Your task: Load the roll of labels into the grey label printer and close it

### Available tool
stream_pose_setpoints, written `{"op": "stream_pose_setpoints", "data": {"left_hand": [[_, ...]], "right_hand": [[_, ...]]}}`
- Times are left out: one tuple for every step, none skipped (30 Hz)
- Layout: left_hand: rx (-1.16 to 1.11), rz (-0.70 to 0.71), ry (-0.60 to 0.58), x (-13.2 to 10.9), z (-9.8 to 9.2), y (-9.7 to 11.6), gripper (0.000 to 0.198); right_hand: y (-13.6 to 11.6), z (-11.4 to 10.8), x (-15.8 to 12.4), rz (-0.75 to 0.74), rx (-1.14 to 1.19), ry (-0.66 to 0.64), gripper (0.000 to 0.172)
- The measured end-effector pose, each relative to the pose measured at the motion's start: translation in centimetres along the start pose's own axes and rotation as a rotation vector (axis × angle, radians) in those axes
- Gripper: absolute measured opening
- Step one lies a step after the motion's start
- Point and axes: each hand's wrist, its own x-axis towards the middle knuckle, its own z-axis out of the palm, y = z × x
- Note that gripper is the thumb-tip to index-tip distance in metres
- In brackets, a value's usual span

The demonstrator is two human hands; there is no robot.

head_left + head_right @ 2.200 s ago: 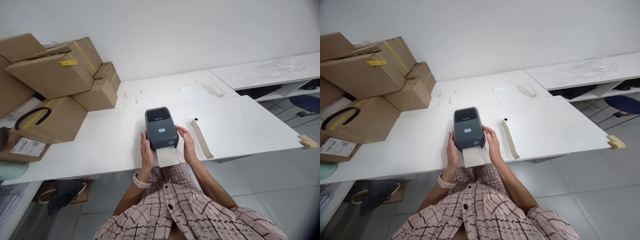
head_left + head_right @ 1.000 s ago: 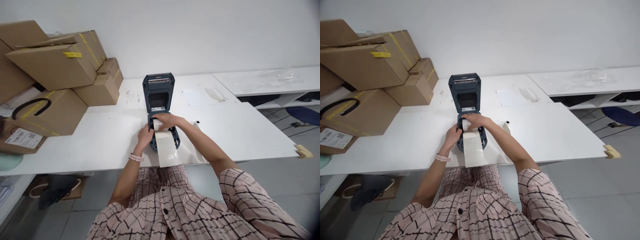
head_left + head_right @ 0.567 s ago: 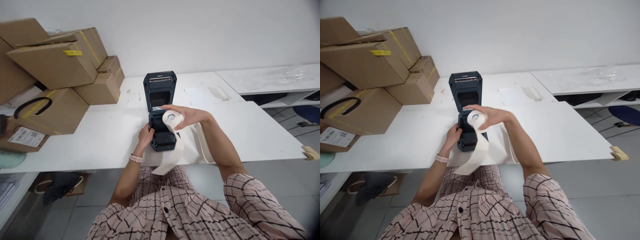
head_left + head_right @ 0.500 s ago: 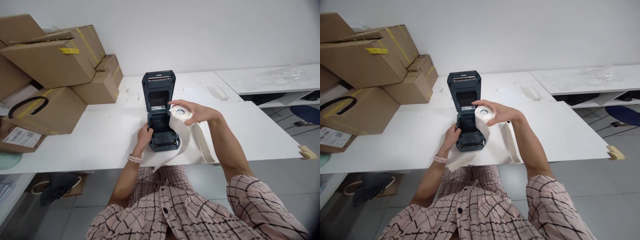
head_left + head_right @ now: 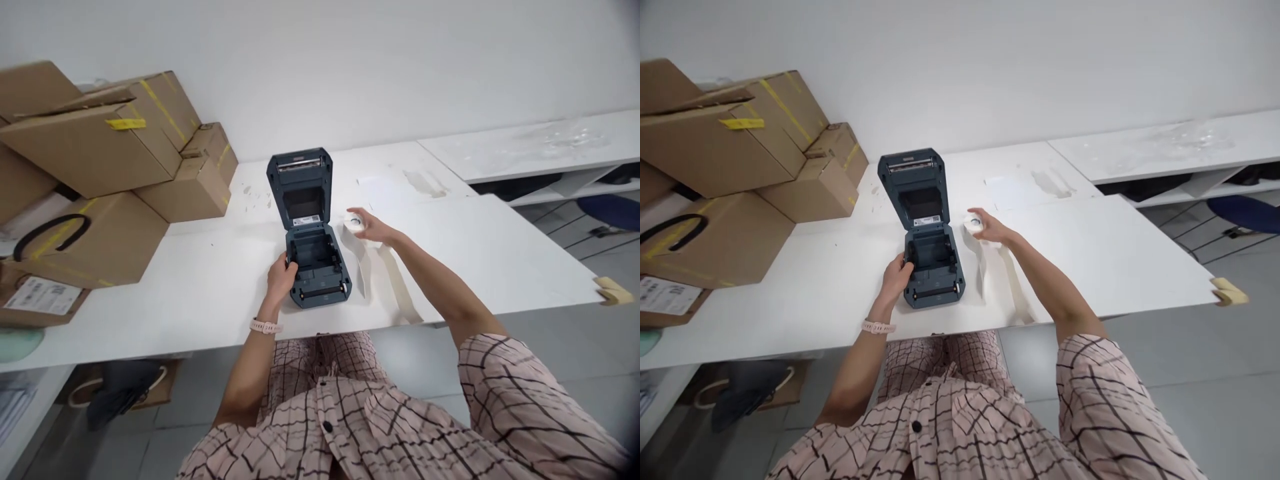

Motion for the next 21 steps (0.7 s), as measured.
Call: {"op": "stream_pose_setpoints", "data": {"left_hand": [[0.002,0.006,0.009,0.1,0.1,-0.1,0.051],[-0.003,0.013,0.015,0.2,0.2,-0.3,0.051],[-0.014,0.018,0.020,0.2,0.3,-0.4,0.051],[-0.031,0.023,0.020,0.3,0.4,-0.5,0.051],[-0.047,0.028,0.018,0.3,0.5,-0.6,0.051],[-0.057,0.031,0.021,0.3,0.5,-0.6,0.051],[-0.061,0.033,0.022,0.3,0.5,-0.6,0.051],[-0.059,0.034,0.024,0.2,0.5,-0.5,0.051],[-0.056,0.032,0.026,0.1,0.5,-0.4,0.049],[-0.058,0.029,0.028,0.0,0.5,-0.3,0.048],[-0.065,0.026,0.029,-0.1,0.5,-0.2,0.047],[-0.075,0.022,0.031,-0.2,0.5,-0.1,0.046],[-0.085,0.016,0.036,-0.3,0.5,0.1,0.045],[-0.095,0.011,0.041,-0.4,0.5,0.1,0.045],[-0.105,0.009,0.041,-0.5,0.6,0.2,0.046],[-0.114,0.010,0.039,-0.4,0.6,0.2,0.047],[-0.122,0.013,0.034,-0.4,0.6,0.1,0.048],[-0.131,0.017,0.029,-0.3,0.7,0.0,0.049],[-0.146,0.024,0.025,-0.1,0.7,-0.2,0.049],[-0.166,0.030,0.023,0.0,0.8,-0.3,0.050],[-0.184,0.031,0.025,0.1,0.9,-0.5,0.051]], "right_hand": [[0.4,-0.4,-0.3,0.008,0.029,0.018,0.097],[0.8,-0.9,-0.9,0.015,0.076,0.030,0.101],[1.4,-1.7,-1.8,0.023,0.138,0.048,0.101],[2.0,-2.6,-2.8,0.034,0.204,0.077,0.098],[2.6,-3.3,-4.0,0.050,0.262,0.125,0.091],[3.1,-3.9,-5.4,0.074,0.306,0.177,0.082],[3.6,-4.3,-6.7,0.101,0.332,0.222,0.074],[4.0,-4.3,-7.9,0.133,0.341,0.248,0.069],[4.2,-4.0,-9.0,0.172,0.340,0.226,0.066],[4.4,-3.5,-9.8,0.199,0.341,0.186,0.066],[4.4,-2.9,-10.4,0.224,0.333,0.132,0.065],[4.2,-2.2,-10.9,0.242,0.329,0.094,0.062],[3.7,-1.6,-11.2,0.251,0.333,0.070,0.058],[2.8,-1.1,-11.5,0.252,0.347,0.057,0.055],[1.5,-0.7,-11.7,0.239,0.374,0.057,0.053],[-0.1,-0.4,-11.9,0.208,0.409,0.064,0.052],[-2.0,-0.3,-11.9,0.164,0.440,0.069,0.053],[-4.0,-0.2,-11.6,0.104,0.459,0.070,0.054],[-6.1,-0.1,-11.1,0.031,0.449,0.069,0.054],[-8.1,0.1,-10.2,-0.029,0.398,0.043,0.053],[-9.8,0.5,-9.1,-0.095,0.315,-0.034,0.051]]}}
